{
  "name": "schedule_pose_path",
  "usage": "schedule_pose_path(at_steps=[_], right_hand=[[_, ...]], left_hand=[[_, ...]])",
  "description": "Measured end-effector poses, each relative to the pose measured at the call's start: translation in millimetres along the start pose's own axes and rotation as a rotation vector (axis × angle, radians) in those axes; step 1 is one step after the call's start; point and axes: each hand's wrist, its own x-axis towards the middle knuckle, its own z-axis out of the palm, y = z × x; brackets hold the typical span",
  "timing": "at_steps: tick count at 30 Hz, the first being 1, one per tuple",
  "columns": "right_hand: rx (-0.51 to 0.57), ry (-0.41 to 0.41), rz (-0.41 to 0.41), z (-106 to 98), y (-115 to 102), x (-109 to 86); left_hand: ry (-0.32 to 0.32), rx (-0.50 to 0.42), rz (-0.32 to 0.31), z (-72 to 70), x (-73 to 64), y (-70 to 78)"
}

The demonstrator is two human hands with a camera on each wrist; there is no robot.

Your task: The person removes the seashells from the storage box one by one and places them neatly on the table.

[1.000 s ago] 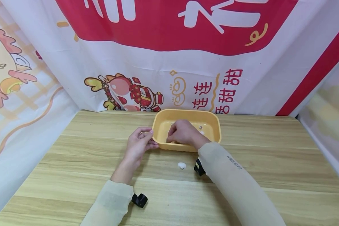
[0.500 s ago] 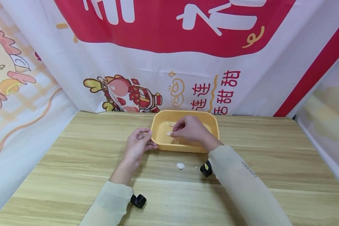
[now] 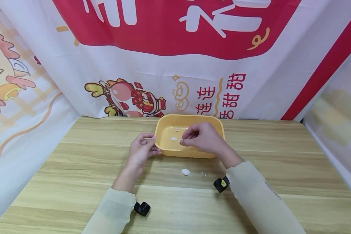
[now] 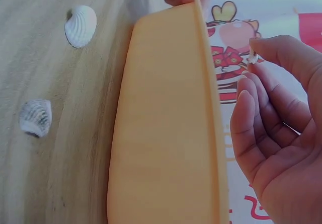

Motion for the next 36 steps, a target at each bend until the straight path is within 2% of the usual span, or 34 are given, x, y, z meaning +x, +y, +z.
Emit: schedule_pose_path(at_steps=[5,13,16,25,32,36], right_hand=[[0.038,-0.005,0.019,-6,1,-15.6],[0.004,0.022,0.077,-16,1,-43.0],[0.027,0.034,0.092,-18,2,-52.9],[0.116,0.057,0.137,-17,23,-77.7],[0.105,0.049,0.187,-13,43,-94.3],[0.083,0.037,0.184,-11,52,-101.3]], left_hand=[[-0.001,0.001,-0.004,0.0,1.0,0.1],[-0.001,0.008,-0.007,-0.1,3.1,0.8],[-0.003,0.012,-0.007,-0.6,3.1,-0.4],[-0.006,0.004,0.001,1.0,0.8,-1.1],[-0.003,-0.002,-0.002,2.4,-0.2,-1.2],[-0.002,-0.004,0.004,0.5,0.3,-1.8]])
